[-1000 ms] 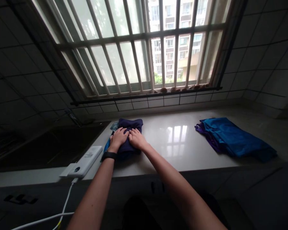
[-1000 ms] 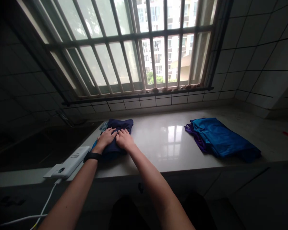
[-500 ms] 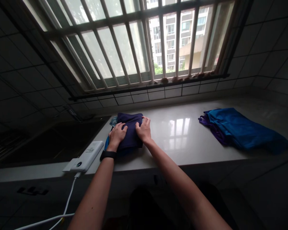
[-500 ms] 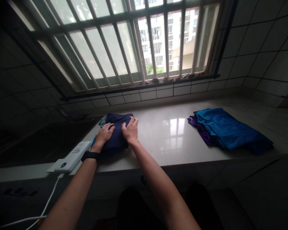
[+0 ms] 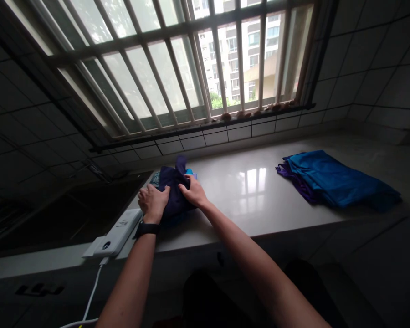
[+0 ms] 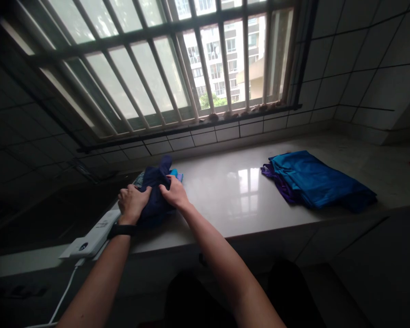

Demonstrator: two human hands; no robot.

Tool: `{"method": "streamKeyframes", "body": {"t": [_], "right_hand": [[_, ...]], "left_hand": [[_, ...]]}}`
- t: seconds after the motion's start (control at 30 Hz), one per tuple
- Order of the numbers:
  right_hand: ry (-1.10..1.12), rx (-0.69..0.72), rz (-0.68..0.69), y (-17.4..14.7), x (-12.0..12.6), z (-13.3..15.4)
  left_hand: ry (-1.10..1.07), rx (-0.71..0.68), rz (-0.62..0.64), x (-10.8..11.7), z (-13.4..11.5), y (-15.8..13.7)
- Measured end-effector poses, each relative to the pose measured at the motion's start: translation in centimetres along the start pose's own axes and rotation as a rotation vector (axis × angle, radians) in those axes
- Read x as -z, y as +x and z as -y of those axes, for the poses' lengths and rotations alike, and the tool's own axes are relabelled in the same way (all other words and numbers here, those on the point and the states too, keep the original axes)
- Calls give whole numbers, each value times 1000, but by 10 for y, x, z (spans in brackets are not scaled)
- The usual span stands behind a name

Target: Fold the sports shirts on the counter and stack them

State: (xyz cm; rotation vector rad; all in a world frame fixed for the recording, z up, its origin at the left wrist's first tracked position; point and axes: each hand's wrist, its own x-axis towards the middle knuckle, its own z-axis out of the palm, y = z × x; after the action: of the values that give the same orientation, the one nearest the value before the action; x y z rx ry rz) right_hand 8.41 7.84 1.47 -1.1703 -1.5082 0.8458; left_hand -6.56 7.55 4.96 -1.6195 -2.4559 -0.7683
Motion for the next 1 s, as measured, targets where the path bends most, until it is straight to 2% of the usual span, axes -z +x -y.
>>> {"method": "streamKeyframes", "body": {"t": [0.07,0.13,0.2,0.3,0.4,0.5,0.57,0.63,0.67,0.73,0.87,0.93,1.0], "right_hand": [[-64,-119,-75,1,3,-1],[-113,-154,-110,1,6,-2],[-110,-117,-112,1,6,-1],[-3,-45,-97,2,4,0],[197,22,-21,4,0,1],[422,80,145,6,-4,1],[465,63,207,6,-7,-1],[407,35,187,6,-9,-2],[363,39,166,6,-10,-3],[277,78,120,6,-9,-2],[148,99,5,6,-3,1],[115,57,-43,5,2,1],[86,-13,-76,5,5,0]], "left_hand": [[70,-2,83,9,2,4],[86,-51,171,17,5,11],[78,-96,189,22,6,18],[48,-120,127,29,8,26],[-3,-96,38,39,14,36],[-5,-58,-17,52,28,50],[50,-27,34,58,38,58],[128,-18,161,60,44,62],[152,-35,204,59,44,61],[122,-144,210,55,35,54],[-196,-469,164,37,-3,35],[-300,-495,187,21,-19,28],[-321,-451,216,3,-25,23]]}}
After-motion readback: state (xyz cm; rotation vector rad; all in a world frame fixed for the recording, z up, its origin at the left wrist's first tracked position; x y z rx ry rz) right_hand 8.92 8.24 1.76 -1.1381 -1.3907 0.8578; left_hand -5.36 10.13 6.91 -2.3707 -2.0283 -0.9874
